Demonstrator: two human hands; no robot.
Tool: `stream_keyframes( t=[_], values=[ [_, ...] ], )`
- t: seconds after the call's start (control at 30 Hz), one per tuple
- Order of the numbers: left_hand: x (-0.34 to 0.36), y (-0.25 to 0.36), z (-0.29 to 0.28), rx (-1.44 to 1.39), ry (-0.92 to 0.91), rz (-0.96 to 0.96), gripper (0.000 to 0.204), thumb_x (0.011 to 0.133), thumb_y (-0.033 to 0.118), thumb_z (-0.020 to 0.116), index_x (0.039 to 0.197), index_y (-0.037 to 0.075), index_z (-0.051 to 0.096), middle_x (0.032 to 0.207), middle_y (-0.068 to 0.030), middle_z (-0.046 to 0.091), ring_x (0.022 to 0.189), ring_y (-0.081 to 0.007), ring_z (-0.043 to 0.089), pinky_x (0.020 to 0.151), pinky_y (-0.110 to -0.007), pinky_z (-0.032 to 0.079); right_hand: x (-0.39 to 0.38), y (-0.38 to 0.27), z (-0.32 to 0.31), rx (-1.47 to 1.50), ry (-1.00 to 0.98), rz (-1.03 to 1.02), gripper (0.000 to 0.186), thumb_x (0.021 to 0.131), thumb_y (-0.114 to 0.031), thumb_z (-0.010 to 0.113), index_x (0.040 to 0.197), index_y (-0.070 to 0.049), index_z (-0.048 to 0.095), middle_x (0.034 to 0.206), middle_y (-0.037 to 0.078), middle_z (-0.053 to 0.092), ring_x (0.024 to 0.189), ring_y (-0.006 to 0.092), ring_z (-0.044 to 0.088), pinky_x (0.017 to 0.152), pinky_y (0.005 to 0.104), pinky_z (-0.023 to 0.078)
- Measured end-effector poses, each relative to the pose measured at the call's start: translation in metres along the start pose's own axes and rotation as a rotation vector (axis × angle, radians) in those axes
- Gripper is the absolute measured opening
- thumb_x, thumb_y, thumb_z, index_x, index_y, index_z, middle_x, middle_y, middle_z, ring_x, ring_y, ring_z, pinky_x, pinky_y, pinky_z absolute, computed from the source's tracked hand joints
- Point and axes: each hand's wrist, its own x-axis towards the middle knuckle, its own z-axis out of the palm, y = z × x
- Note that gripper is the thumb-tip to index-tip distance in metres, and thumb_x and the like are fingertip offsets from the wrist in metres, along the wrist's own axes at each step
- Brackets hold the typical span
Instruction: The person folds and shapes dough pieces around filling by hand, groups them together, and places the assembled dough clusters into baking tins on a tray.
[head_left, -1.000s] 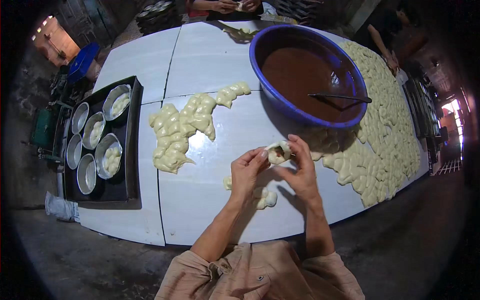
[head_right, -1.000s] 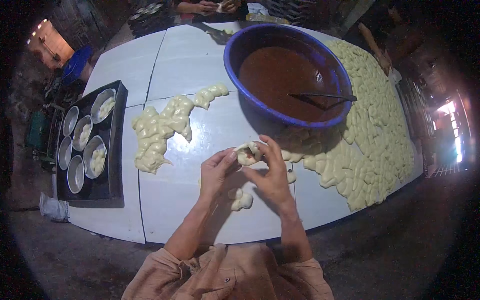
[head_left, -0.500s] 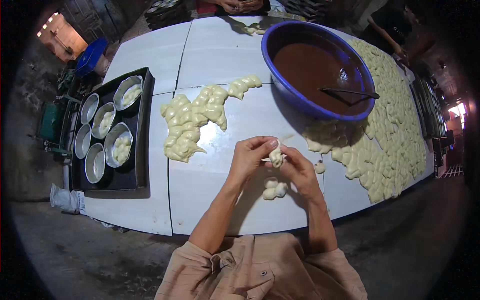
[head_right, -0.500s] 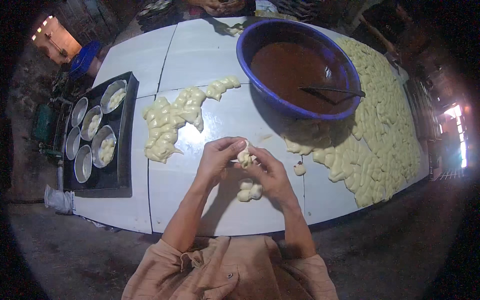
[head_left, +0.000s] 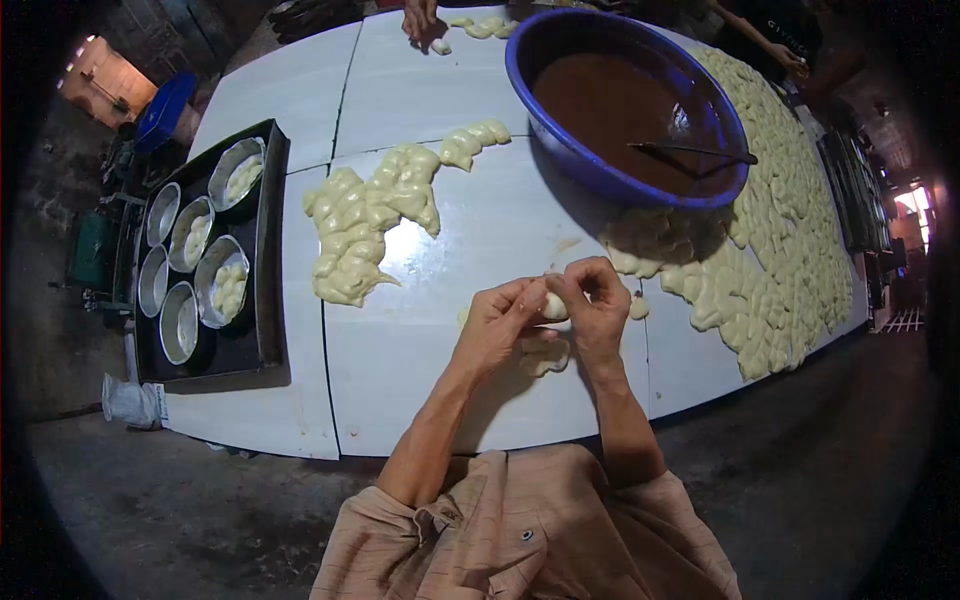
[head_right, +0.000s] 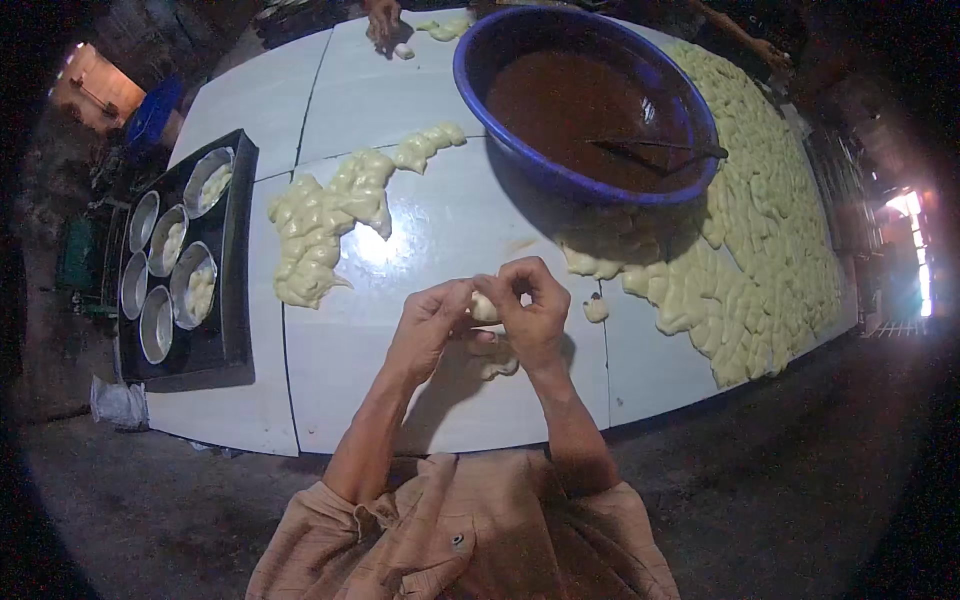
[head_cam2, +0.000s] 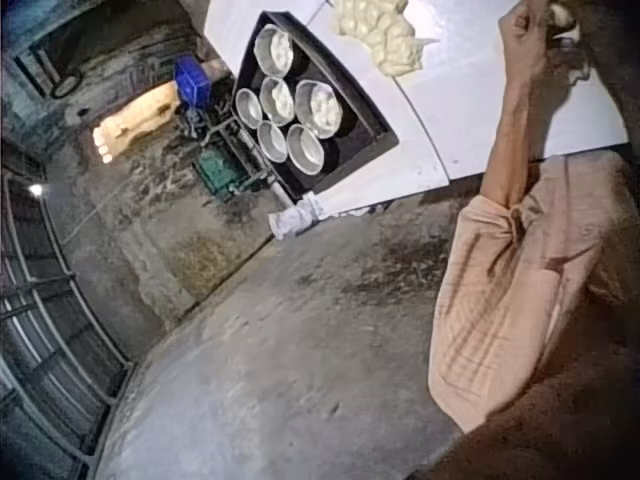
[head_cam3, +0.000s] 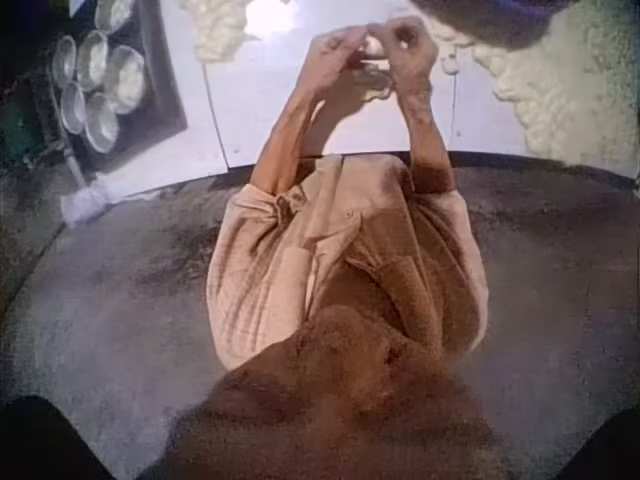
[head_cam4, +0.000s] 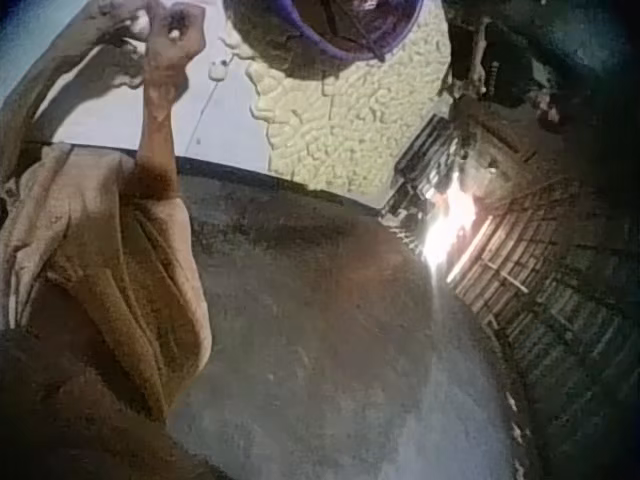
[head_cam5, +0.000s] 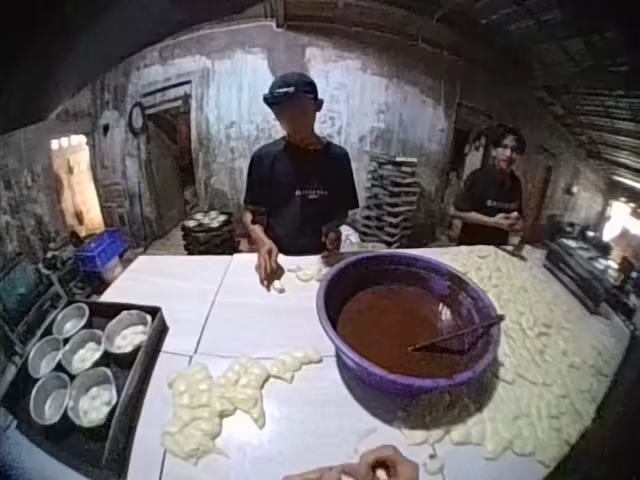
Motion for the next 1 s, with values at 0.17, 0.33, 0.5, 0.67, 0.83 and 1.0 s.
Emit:
stream_keyframes(
  t=[0.17,0.33,0.5,0.67,0.83,1.0],
  values=[
    [-0.006,-0.005,0.0,0.008,0.113,0.047,0.031,0.088,0.023,0.075,0.103,-0.002,0.068,0.088,-0.0063,0.07,0.076,-0.0102,0.065,0.066,-0.023,0.055,-0.002,-0.011,-0.009,-0.145,-0.156,0.031,0.014,0.09,-0.013,0.07,0.096,-0.001,0.068,0.081,0.006,0.065,0.074,0.0119,0.06,0.057,0.0249,0.046],
    [-0.022,0.004,-0.008,-0.013,0.068,-0.067,0.04,0.097,0.035,0.062,0.112,-0.003,0.066,0.092,-0.0076,0.069,0.074,-0.0121,0.066,0.066,-0.024,0.056,-0.012,-0.039,-0.025,-0.16,-0.421,-0.065,0.028,0.091,-0.011,0.065,0.117,-0.001,0.061,0.101,0.011,0.065,0.096,0.0147,0.06,0.076,0.0271,0.057],
    [-0.045,-0.011,-0.036,0.3,0.395,0.105,0.048,0.101,0.038,0.055,0.13,0.0,0.058,0.098,-0.0079,0.07,0.082,-0.0147,0.068,0.07,-0.026,0.053,0.003,-0.039,-0.021,-0.263,-0.717,0.248,0.03,0.09,-0.016,0.063,0.117,-0.004,0.064,0.103,0.011,0.067,0.101,0.0249,0.061,0.09,0.0405,0.049],
    [-0.056,-0.007,-0.039,0.595,0.27,-0.055,0.035,0.093,0.022,0.064,0.119,-0.002,0.065,0.101,-0.0111,0.072,0.083,-0.0139,0.068,0.071,-0.027,0.053,-0.009,-0.006,-0.014,-0.611,-0.856,-0.096,0.028,0.091,-0.02,0.059,0.115,-0.007,0.067,0.108,0.011,0.066,0.116,0.0283,0.053,0.102,0.0439,0.037],
    [-0.053,-0.045,-0.028,0.881,0.23,0.142,0.037,0.09,0.022,0.068,0.123,0.004,0.065,0.103,-0.0155,0.072,0.09,-0.0193,0.07,0.077,-0.032,0.054,-0.012,-0.005,-0.022,-0.52,-0.908,0.007,0.027,0.094,-0.017,0.055,0.115,-0.005,0.066,0.109,0.013,0.067,0.103,0.0319,0.059,0.094,0.043,0.044],
    [-0.058,-0.041,-0.033,0.948,0.39,0.351,0.032,0.089,0.02,0.069,0.117,0.005,0.066,0.104,-0.0169,0.07,0.086,-0.027,0.071,0.073,-0.034,0.055,-0.027,-0.007,-0.029,-0.454,-0.665,0.064,0.028,0.094,-0.018,0.056,0.113,-0.001,0.065,0.104,0.014,0.068,0.098,0.0323,0.062,0.09,0.0415,0.047]
  ],
)
